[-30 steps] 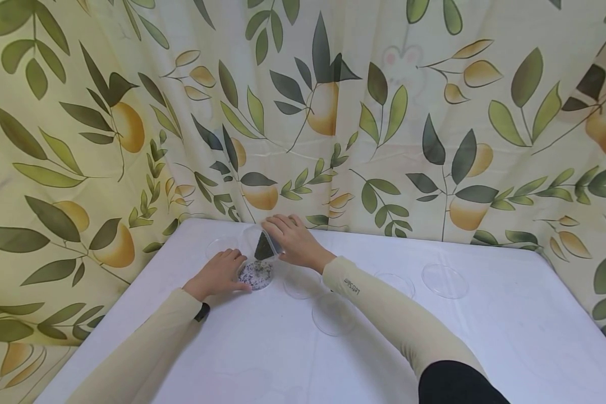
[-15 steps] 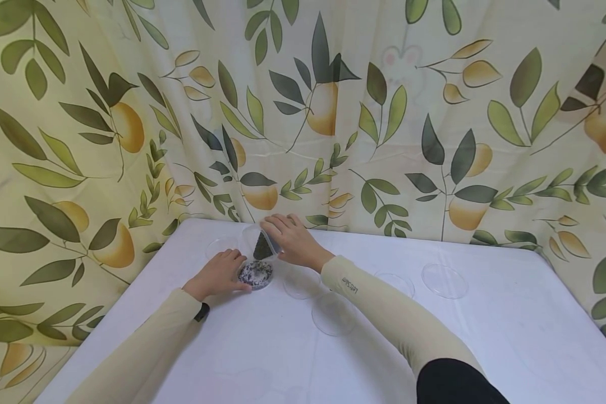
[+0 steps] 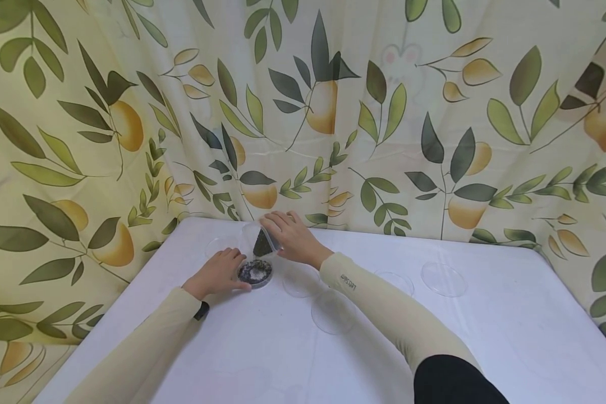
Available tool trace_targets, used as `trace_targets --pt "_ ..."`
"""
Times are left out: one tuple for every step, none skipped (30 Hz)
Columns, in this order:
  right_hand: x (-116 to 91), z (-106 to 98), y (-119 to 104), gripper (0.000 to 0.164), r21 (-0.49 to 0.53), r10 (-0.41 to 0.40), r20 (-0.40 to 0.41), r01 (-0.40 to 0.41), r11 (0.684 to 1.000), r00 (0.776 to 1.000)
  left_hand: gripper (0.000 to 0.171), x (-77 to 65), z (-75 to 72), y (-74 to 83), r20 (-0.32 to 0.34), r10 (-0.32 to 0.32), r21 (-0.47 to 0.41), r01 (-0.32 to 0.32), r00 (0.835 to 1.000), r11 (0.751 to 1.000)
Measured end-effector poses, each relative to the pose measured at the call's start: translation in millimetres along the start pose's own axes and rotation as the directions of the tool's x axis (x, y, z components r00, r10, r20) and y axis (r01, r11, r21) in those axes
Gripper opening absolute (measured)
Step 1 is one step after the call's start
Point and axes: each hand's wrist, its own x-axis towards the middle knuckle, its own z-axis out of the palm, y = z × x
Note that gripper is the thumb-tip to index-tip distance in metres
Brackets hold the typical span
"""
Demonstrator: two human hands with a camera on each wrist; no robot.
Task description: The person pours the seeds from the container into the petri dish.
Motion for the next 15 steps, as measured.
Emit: trace_targets --pt "0.2 0.8 0.3 0.092 0.0 -0.002 -0.005 0.002 1.0 1.0 0.082 0.3 0.1 -0.3 0.002 -0.002 0.003 0.002 1.0 1.0" --pt "0.3 2.0 0.7 0.091 -0.004 -0.003 -0.005 0.003 1.0 1.0 0.083 0.4 0.2 -0.5 0.002 -0.003 0.005 0.003 1.0 1.0" --pt "0.4 3.3 1.2 0.091 -0.01 -0.003 -0.004 0.003 1.0 1.0 0.083 0.5 0.2 -0.6 0.002 -0.003 0.005 0.003 1.0 1.0" --pt "0.5 4.6 1.7 0.091 -0.01 -0.004 -0.006 0.004 1.0 1.0 0.083 0.6 0.4 -0.8 0.002 -0.003 0.007 0.003 1.0 1.0" --pt "0.6 5.9 2.1 0.091 -0.013 -0.006 -0.007 0.006 1.0 1.0 0.083 0.6 0.5 -0.9 0.002 -0.002 0.009 0.002 1.0 1.0" --pt "0.7 7.2 2.6 0.091 -0.016 -0.007 -0.009 0.007 1.0 1.0 0.084 0.7 0.5 -1.0 0.002 -0.001 0.009 0.001 1.0 1.0" --pt "0.7 8.3 3.0 0.091 -0.02 -0.009 -0.011 0.009 1.0 1.0 0.084 0.7 0.7 -1.2 0.002 0.001 0.01 -0.001 1.0 1.0" --pt "0.7 9.4 3.4 0.091 -0.023 -0.01 -0.011 0.009 1.0 1.0 0.083 0.6 0.7 -1.2 0.001 0.004 0.01 -0.004 1.0 1.0" --pt "0.8 9.9 3.5 0.091 -0.02 -0.012 -0.017 0.011 1.0 1.0 0.083 0.7 0.9 -1.3 0.002 0.007 0.01 -0.007 1.0 1.0" --pt "0.9 10.2 3.6 0.091 -0.018 -0.012 -0.022 0.012 1.0 1.0 0.083 0.7 1.0 -1.4 0.001 0.01 0.011 -0.01 1.0 1.0" --pt "0.9 10.4 3.7 0.091 -0.018 -0.012 -0.026 0.012 1.0 1.0 0.083 0.6 1.1 -1.4 0.001 0.013 0.011 -0.013 1.0 1.0" --pt "1.0 10.8 3.9 0.09 -0.015 -0.012 -0.028 0.011 1.0 1.0 0.083 0.6 1.1 -1.5 0.0 0.016 0.014 -0.016 1.0 1.0" --pt "1.3 11.0 3.9 0.09 -0.012 -0.011 -0.029 0.01 1.0 1.0 0.082 0.6 1.0 -1.5 0.0 0.019 0.017 -0.019 1.0 1.0" --pt "1.5 10.6 3.9 0.09 -0.008 -0.008 -0.029 0.008 1.0 1.0 0.082 0.3 0.9 -1.5 0.0 0.022 0.019 -0.022 1.0 1.0" --pt "1.7 10.4 4.0 0.09 -0.006 -0.007 -0.031 0.007 1.0 1.0 0.082 0.2 0.7 -1.3 0.001 0.023 0.021 -0.023 1.0 1.0"
